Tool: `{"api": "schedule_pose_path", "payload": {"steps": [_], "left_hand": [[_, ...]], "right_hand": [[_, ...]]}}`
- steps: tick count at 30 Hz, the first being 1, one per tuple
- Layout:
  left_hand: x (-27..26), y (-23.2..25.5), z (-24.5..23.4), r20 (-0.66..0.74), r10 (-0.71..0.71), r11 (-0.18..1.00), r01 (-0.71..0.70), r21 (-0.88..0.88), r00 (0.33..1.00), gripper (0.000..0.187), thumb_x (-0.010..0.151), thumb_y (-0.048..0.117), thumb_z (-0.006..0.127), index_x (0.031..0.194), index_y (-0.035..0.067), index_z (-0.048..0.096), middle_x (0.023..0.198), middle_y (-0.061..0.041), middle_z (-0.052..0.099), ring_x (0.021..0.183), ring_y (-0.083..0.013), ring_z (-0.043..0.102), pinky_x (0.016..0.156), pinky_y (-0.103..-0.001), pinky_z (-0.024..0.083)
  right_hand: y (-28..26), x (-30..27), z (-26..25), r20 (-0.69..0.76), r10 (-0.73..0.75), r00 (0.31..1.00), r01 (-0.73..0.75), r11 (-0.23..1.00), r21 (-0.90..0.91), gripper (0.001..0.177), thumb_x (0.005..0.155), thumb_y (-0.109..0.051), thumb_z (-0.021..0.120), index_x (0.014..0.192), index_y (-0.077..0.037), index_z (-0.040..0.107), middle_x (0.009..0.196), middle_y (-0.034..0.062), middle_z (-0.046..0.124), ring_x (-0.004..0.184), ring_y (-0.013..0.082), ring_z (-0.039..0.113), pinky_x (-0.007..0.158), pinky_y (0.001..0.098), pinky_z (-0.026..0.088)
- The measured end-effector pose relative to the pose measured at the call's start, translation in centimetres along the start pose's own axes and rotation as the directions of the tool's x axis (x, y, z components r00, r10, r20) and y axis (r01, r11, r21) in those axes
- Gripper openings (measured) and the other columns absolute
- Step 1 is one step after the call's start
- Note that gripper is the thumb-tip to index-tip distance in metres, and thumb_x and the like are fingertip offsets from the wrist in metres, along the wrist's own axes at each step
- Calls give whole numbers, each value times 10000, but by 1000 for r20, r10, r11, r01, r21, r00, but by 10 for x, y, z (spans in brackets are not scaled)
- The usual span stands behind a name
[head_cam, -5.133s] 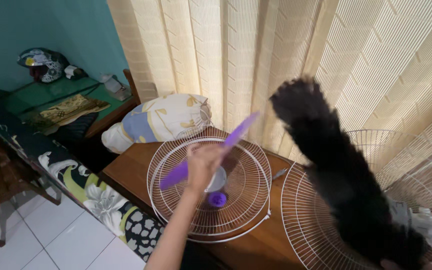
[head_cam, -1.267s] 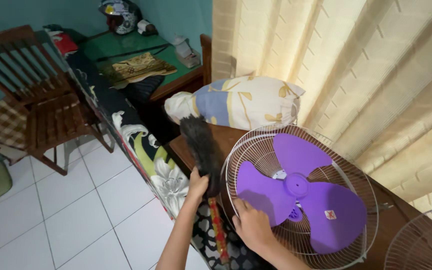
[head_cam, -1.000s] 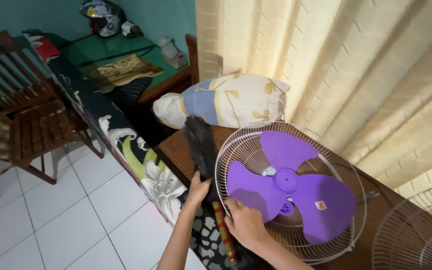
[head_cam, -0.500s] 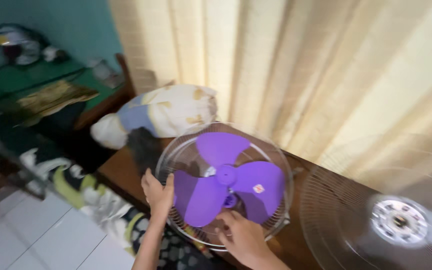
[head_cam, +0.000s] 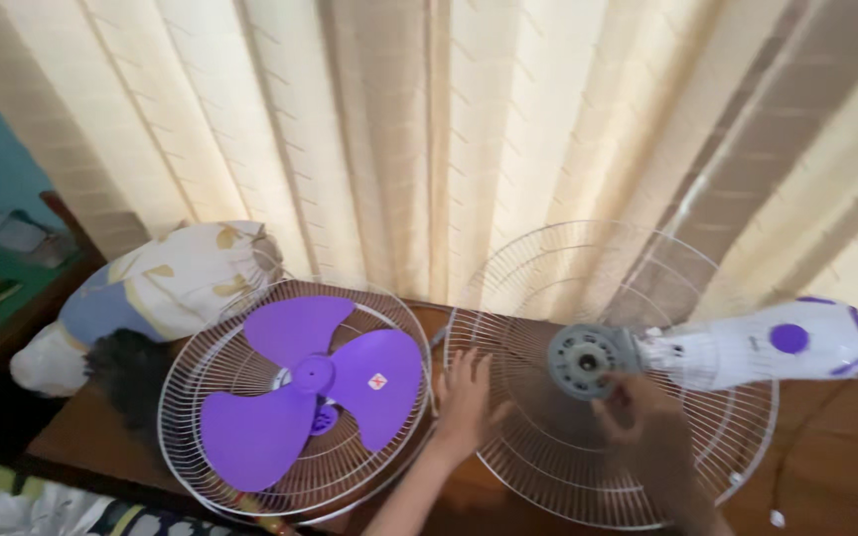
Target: The person disassembles a purple electric fan by removing the front grille, unscrewing the central hub nut, and detaching the fan blades. They then use a duster to clean the blades and begin reattaching the front grille to the fan base.
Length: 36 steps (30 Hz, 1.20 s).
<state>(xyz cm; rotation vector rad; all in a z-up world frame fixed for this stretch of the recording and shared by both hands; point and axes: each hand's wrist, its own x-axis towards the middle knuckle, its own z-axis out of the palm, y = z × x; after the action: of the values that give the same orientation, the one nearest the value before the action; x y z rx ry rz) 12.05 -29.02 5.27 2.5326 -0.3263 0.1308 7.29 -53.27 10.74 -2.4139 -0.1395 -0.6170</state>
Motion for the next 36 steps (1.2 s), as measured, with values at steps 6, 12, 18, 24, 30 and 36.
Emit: {"api": "schedule_pose_path", "payload": {"steps": [6,12,18,24,30,36], "left_hand": [[-11,30,77,182,-86,989,62,132,980,1139,889,576,728,1613,43,29,1689,-254,-60,1570,-422,-46,1176,-731,-3],[-18,31,103,217,-153,983,127,131,964,1122,949,577,667,1598,44,-76,1676,-241,-99,1557,-427,-62,1146,-743,-31],[-12,46,96,40,-235,967,230,113,971,811,933,452,671,1536,72,284,1559,-185,335,1479,-360,285,1210,-683,59],[7,33,64,-374,-214,972,234,10,903,727,847,258,776,1410,-31,418,1490,-300,383,1407,-421,359,1180,-532,259],[48,-19,53,-501,-260,947,320,38,826,936,799,255,804,1448,-178,288,1492,-370,321,1413,-468,306,1173,-538,245],[83,-86,62,-227,-459,770,257,-584,859,434,936,261,699,1246,-29,610,1147,-191,736,1071,-277,713,958,-375,535]], "right_hand": [[78,35,-13,150,-51,987,97,942,-322,700,705,-390,844,1319,-169,589,1295,72,635,1173,242,622,994,480,463],[96,58,2,327,-146,934,298,822,-485,894,680,-568,821,1468,-272,522,1461,9,504,1323,193,449,1066,494,338],[93,74,21,349,-351,869,471,801,-368,793,663,-561,837,1381,-317,604,1393,-55,558,1293,140,457,1064,516,215],[104,88,30,374,-478,795,587,762,-273,706,644,-516,866,1273,-276,656,1281,-76,628,1193,107,514,947,421,223],[112,88,35,363,-504,784,610,734,-298,686,636,-480,870,1250,-255,662,1228,-68,633,1189,115,526,939,456,227],[109,85,37,343,-511,788,612,711,-347,660,675,-491,835,1264,-264,642,1182,-61,626,1177,132,530,933,499,244]]}}
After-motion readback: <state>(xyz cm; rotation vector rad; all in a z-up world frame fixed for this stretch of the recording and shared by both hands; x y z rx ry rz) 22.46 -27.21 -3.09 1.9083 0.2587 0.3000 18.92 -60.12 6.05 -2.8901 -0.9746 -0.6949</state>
